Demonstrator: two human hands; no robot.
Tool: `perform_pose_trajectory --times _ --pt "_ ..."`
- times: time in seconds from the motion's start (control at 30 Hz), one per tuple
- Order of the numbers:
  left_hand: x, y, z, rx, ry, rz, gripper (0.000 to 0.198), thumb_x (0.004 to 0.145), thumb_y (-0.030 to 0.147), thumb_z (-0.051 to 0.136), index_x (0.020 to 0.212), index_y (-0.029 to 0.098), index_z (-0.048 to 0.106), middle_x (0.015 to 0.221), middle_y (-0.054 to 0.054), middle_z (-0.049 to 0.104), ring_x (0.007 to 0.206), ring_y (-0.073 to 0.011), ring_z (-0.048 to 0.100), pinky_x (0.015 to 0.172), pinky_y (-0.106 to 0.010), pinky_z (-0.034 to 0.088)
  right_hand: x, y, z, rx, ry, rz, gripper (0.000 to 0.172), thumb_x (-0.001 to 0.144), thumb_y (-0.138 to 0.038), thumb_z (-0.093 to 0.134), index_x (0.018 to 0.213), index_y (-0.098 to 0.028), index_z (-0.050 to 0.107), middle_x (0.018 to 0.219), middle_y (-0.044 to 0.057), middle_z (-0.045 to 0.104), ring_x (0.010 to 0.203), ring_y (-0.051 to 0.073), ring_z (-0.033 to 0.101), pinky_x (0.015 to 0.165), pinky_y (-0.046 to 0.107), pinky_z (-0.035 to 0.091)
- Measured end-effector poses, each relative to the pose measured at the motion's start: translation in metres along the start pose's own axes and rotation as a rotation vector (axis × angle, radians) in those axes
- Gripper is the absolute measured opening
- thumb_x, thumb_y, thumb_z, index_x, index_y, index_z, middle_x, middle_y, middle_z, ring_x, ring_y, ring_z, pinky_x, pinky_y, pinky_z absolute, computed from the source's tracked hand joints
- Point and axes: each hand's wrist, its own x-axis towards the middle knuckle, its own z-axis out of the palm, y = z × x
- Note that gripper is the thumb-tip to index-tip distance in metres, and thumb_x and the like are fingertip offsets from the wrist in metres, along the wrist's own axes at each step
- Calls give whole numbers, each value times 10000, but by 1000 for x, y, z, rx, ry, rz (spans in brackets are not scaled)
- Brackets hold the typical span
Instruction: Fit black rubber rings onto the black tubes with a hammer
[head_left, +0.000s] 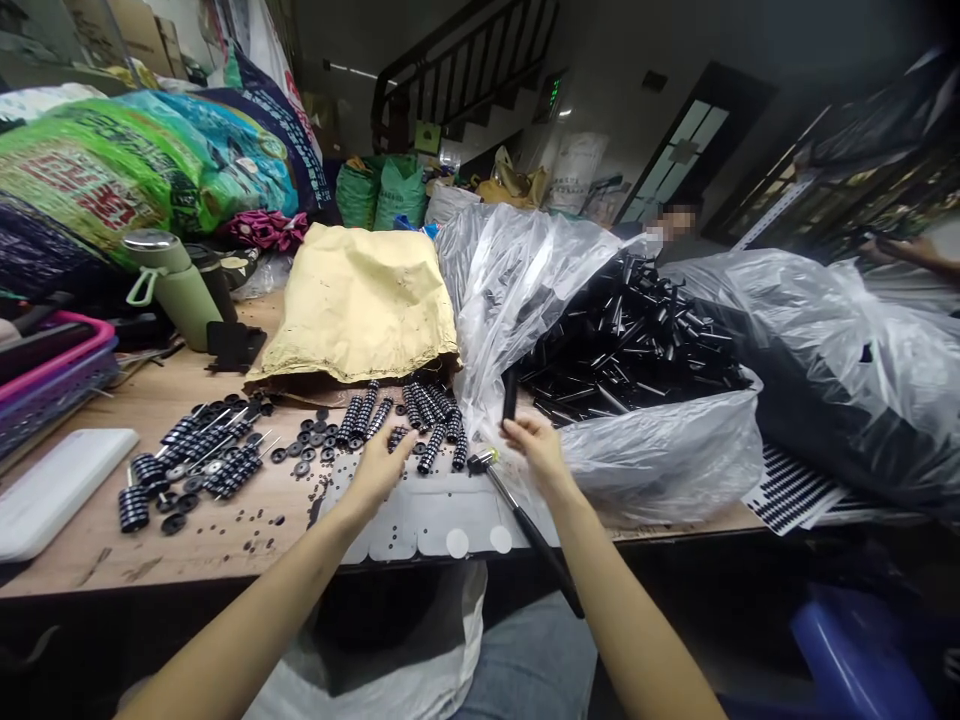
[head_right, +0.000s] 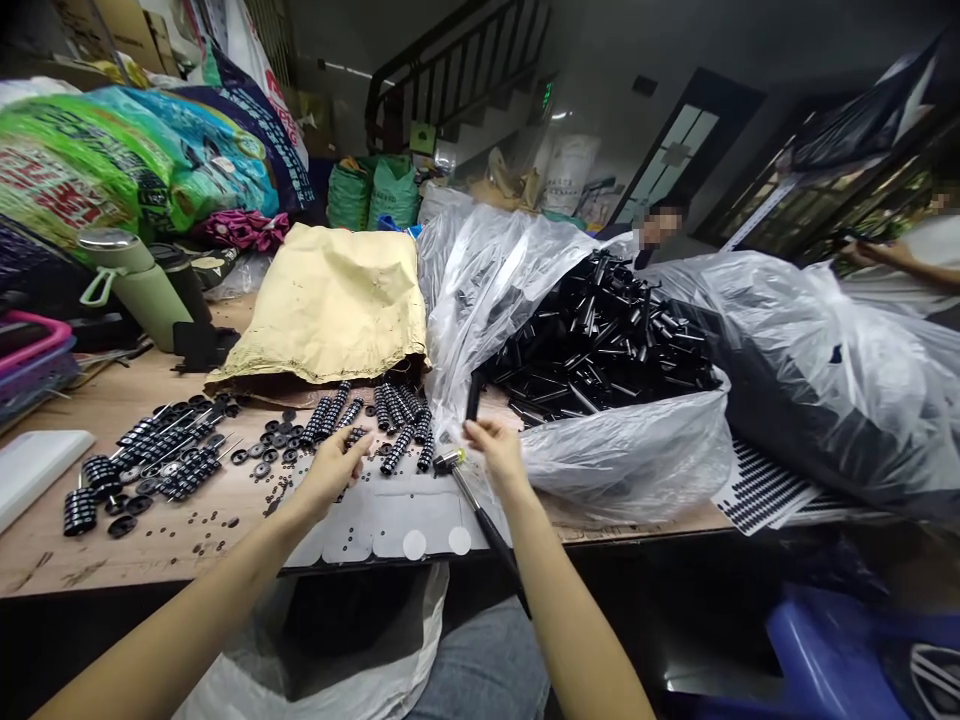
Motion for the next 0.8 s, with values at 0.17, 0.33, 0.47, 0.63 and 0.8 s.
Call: perform_pose_trajectory --times 0.17,0.33,0.47,0.63,0.8 --pt "-22 13 16 -75 -107 9 303 667 423 605 771 143 555 447 62 405 382 -69 352 386 -182 286 -68 -20 45 655 -427 284 346 607 -390 708 794 -145 551 823 59 642 699 129 625 584 205 461" --pt "-37 4 9 320 -128 522 157 743 258 505 625 162 544 660 -26 538 646 -133 500 613 -242 404 -85 -39 59 1006 -658 568 567 664 -686 480 864 -159 535 804 51 602 727 178 619 678 356 496" --pt "-47 1 4 264 -166 484 184 768 298 483 853 162 574 781 -45 563 685 -134 525 612 -243 425 -80 -41 62 855 -488 436 493 662 -600 542 898 -167 520 896 62 579 844 187 586 769 387 476" --pt "-51 9 1 -299 -209 -34 445 771 491 436 1046 151 517 569 48 457 348 -44 354 317 -159 241 -88 -37 55 154 -117 -286 1081 393 -439 797 1291 -182 254 1292 145 333 1183 283 357 950 438 371" --pt "-53 13 5 -404 -161 -171 508 703 483 534 1094 159 532 464 79 413 303 -36 315 287 -140 206 -106 -43 53 -195 -210 -695 1088 477 -430 771 1336 -162 160 1327 152 265 1260 303 232 1037 452 275"
